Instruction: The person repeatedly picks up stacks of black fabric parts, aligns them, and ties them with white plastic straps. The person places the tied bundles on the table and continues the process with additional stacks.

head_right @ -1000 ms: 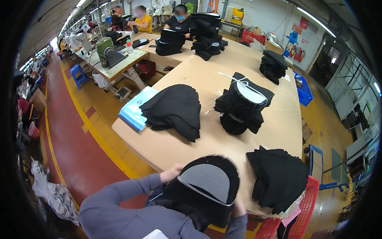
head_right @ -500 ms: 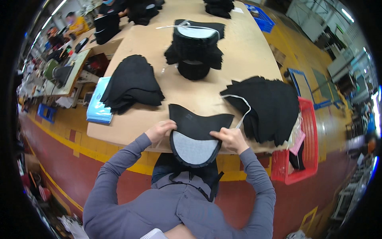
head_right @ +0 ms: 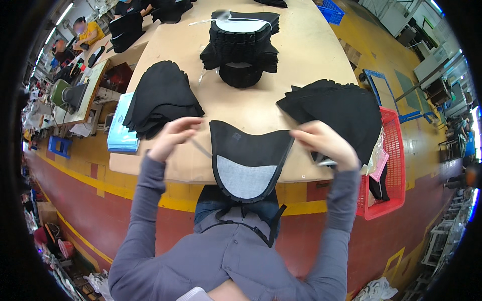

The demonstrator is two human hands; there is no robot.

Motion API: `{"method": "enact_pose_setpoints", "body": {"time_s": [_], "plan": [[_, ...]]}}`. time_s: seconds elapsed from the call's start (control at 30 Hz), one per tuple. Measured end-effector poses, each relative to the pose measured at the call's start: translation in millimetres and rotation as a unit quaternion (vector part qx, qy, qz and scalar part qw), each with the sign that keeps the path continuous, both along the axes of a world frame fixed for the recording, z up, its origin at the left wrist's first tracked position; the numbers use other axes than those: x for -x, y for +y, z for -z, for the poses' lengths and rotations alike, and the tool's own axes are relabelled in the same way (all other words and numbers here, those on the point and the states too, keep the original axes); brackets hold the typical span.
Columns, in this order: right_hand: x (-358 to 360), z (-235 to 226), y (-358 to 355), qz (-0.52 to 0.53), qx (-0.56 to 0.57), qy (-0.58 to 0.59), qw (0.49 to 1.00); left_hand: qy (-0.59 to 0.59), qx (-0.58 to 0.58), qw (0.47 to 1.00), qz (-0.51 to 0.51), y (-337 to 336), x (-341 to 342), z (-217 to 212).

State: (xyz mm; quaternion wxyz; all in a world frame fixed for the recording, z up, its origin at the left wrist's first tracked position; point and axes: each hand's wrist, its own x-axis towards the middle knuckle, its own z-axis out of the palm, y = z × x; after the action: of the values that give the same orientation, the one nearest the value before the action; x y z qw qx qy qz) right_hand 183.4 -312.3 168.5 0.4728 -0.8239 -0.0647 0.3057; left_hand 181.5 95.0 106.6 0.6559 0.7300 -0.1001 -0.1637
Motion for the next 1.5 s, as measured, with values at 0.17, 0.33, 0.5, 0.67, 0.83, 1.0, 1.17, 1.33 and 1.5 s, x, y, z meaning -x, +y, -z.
{"method": "enact_pose_setpoints", "body": {"time_s": [0.17, 0.33, 0.5, 0.67, 0.83, 1.0, 1.17, 1.33, 1.5], "plan": [[-18, 26, 159, -0.131, -0.009, -0.254, 0.958, 0.041, 0.215, 0.972, -0.084, -118, 20, 43], [11, 11, 152, -0.026, -0.211, 0.005, 0.977, 0.071, 0.157, 0.985, 0.016, -68, 3, 31], [31, 98, 174, -0.069, -0.051, -0.21, 0.974, 0.065, 0.193, 0.978, -0.034, -64, 10, 17], [12, 82, 176, -0.02, -0.179, -0.137, 0.974, 0.068, 0.09, 0.99, -0.089, -41, 29, 67], [-40, 120, 176, 0.098, -0.265, -0.02, 0.959, 0.084, 0.134, 0.969, -0.189, -50, 46, 101], [7, 112, 168, -0.139, 0.011, -0.327, 0.935, 0.117, 0.134, 0.95, -0.256, -57, 43, 98], [2, 112, 167, -0.109, -0.03, -0.44, 0.891, 0.089, 0.072, 0.99, -0.087, -49, 31, 86], [3, 97, 176, -0.22, -0.168, -0.388, 0.879, 0.133, 0.187, 0.969, -0.092, -40, 45, 99], [10, 130, 175, -0.008, -0.236, -0.156, 0.959, 0.112, 0.106, 0.959, -0.238, -39, 52, 123]]}}
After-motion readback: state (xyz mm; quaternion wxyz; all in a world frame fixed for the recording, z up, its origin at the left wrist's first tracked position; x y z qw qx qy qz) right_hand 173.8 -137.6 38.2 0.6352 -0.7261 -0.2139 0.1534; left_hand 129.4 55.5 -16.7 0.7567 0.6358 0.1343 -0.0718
